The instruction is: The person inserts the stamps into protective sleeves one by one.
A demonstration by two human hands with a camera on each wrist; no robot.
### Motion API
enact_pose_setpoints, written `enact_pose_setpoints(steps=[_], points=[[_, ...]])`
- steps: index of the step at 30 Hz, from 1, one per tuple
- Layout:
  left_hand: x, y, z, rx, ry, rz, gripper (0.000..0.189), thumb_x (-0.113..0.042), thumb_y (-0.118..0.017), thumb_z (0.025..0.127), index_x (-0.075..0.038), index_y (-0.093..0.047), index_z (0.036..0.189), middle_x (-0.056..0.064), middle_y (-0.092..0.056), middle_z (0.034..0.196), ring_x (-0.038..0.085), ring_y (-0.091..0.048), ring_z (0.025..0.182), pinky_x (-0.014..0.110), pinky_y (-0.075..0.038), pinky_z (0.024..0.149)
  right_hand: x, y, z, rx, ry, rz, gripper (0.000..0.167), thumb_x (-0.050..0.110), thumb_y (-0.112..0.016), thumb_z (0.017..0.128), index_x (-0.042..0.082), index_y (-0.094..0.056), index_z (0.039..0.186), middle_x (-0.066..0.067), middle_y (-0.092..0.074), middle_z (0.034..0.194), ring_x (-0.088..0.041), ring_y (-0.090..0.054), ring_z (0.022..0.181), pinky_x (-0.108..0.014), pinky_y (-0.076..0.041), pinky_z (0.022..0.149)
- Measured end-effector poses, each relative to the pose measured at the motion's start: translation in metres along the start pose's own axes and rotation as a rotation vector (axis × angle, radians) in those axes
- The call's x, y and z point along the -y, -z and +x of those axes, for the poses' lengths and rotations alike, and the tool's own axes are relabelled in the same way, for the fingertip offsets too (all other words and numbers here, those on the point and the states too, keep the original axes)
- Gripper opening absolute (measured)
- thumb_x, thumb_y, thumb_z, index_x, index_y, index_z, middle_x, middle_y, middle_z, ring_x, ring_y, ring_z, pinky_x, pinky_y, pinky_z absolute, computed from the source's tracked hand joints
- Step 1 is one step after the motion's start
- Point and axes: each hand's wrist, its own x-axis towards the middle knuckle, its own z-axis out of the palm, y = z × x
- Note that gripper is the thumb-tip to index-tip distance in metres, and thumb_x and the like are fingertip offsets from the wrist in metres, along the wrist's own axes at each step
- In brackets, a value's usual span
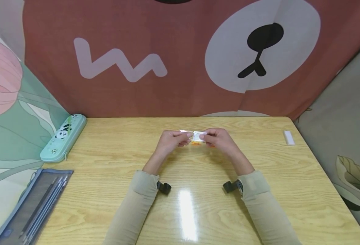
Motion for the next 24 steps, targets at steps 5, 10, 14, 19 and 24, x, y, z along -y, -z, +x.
enact_pose_setpoints(steps=[5,10,14,19,24], points=[[-0.0003,-0.0007,0.0004,0.014,0.009,0.007,0.025,-0.028,-0.078,0.090,-0.007,-0.081,0.103,0.010,-0.079,0.087,0.011,-0.072,0.071,0.052,-0.062,0.087,-0.0002,-0.0011,-0.0002,-0.020,-0.004,0.017,0.025,0.024,-0.066,0.099,-0.001,-0.069,0.102,0.003,-0.061,0.078,-0.011,-0.054,0.071,-0.027,-0.052,0.067],[0.0000,-0.0005,0.0011,0.032,0.027,0.001,0.027,-0.027,-0.075,0.093,-0.006,-0.079,0.110,0.017,-0.078,0.104,0.009,-0.072,0.073,0.049,-0.063,0.087,0.0020,-0.0017,-0.0019,-0.069,0.006,0.069,0.026,0.025,-0.065,0.100,-0.001,-0.068,0.103,-0.001,-0.063,0.080,-0.013,-0.057,0.070,-0.024,-0.052,0.063],[-0.0003,0.0013,0.0009,0.038,0.023,-0.081,0.028,-0.026,-0.067,0.099,-0.006,-0.076,0.116,0.017,-0.075,0.112,0.011,-0.071,0.075,0.050,-0.062,0.090,0.0034,-0.0012,-0.0020,-0.080,0.017,0.094,0.027,0.024,-0.065,0.101,-0.001,-0.068,0.110,-0.005,-0.067,0.085,-0.015,-0.059,0.070,-0.025,-0.055,0.064],[-0.0014,0.0031,0.0010,0.031,0.037,-0.118,0.028,-0.023,-0.062,0.103,-0.007,-0.073,0.123,0.021,-0.071,0.120,0.012,-0.071,0.077,0.044,-0.064,0.087,0.0028,0.0010,-0.0003,-0.081,0.009,0.115,0.031,0.019,-0.062,0.102,-0.001,-0.065,0.126,-0.003,-0.066,0.093,-0.012,-0.060,0.071,-0.024,-0.057,0.067],[-0.0024,0.0030,0.0012,0.007,0.063,-0.157,0.031,-0.011,-0.065,0.100,-0.009,-0.069,0.130,0.023,-0.070,0.119,0.012,-0.069,0.075,0.028,-0.064,0.077,0.0020,0.0039,-0.0003,-0.074,0.003,0.118,0.036,0.018,-0.061,0.103,0.001,-0.061,0.134,-0.005,-0.063,0.097,-0.011,-0.061,0.072,-0.025,-0.058,0.070]])
